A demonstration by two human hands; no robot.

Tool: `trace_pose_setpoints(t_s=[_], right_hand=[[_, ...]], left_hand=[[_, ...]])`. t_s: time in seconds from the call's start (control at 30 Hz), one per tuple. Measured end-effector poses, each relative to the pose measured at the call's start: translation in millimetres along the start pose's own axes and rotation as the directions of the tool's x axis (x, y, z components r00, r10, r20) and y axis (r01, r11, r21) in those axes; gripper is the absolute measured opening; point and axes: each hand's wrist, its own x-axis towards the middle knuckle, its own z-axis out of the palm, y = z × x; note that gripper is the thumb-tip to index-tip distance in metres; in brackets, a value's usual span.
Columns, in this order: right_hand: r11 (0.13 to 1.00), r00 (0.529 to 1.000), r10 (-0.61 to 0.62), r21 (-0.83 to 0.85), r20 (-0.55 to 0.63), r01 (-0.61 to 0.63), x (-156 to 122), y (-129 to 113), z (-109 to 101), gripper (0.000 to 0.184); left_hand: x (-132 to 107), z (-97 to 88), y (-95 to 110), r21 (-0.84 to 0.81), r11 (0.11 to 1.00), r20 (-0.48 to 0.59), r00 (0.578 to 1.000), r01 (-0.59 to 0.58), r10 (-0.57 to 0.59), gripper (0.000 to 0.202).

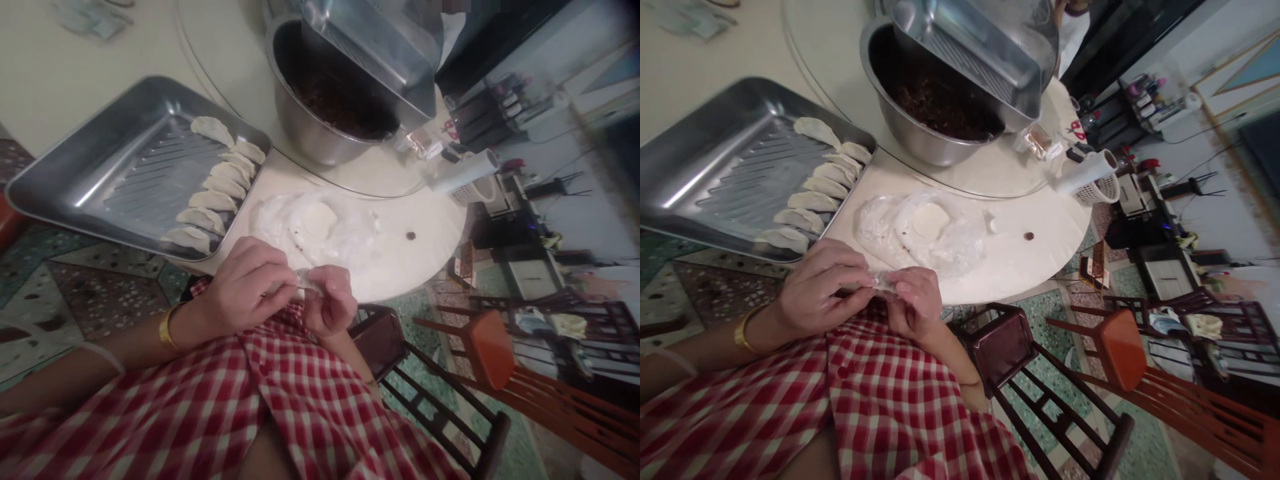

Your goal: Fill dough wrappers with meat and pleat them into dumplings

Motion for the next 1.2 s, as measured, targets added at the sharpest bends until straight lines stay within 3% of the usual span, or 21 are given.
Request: trace_pose_setpoints(t_s=[0.23,0.37,0.6,0.7,0.8,0.9,1.03,1.1,1.2], right_hand=[[0.997,0.998,0.059,-0.059,0.027,-0.058,-1.8,2.0,1.5,0.052],[0.991,0.999,0.024,-0.129,-0.042,-0.029,3.5,1.0,2.8,0.049],[0.987,0.998,0.031,-0.153,-0.059,-0.04,1.4,1.9,6.3,0.049],[0.989,0.99,0.111,-0.089,-0.091,-0.119,0.3,1.3,9.4,0.046],[0.972,0.971,0.237,0.01,-0.032,-0.236,7.3,0.0,8.8,0.041],[0.914,0.9,0.398,0.009,0.177,-0.406,23.6,-0.6,3.3,0.036],[0.867,0.785,0.463,-0.027,0.411,-0.497,49.1,-0.8,-8.8,0.035],[0.87,0.77,0.454,-0.036,0.448,-0.492,58.1,-1.8,-15.5,0.035],[0.895,0.829,0.437,-0.077,0.349,-0.44,63.3,-5.4,-24.3,0.031]], left_hand=[[0.2,2.2,-1.6,-0.013,0.999,0.006,0.999,0.04,-0.04,0.007],[-2.1,2.1,-4.5,-0.053,0.997,-0.024,0.998,0.062,-0.063,0.023],[-4.3,-0.7,-6.4,-0.056,0.996,-0.013,0.998,0.068,-0.069,0.009],[-5.9,1.3,-7.8,-0.096,0.992,-0.012,0.996,0.084,-0.086,0.01],[-7.1,7.6,-10.8,-0.218,0.956,-0.017,0.979,0.195,-0.203,0.034],[-5.0,16.4,-12.6,-0.396,0.835,0.088,0.921,0.382,-0.379,0.032],[0.7,26.4,-12.0,-0.606,0.507,0.301,0.766,0.613,-0.568,0.024],[3.3,28.9,-11.0,-0.683,0.33,0.363,0.694,0.652,-0.621,0.023],[7.3,28.5,-8.2,-0.774,0.098,0.404,0.608,0.625,-0.684,0.022]])
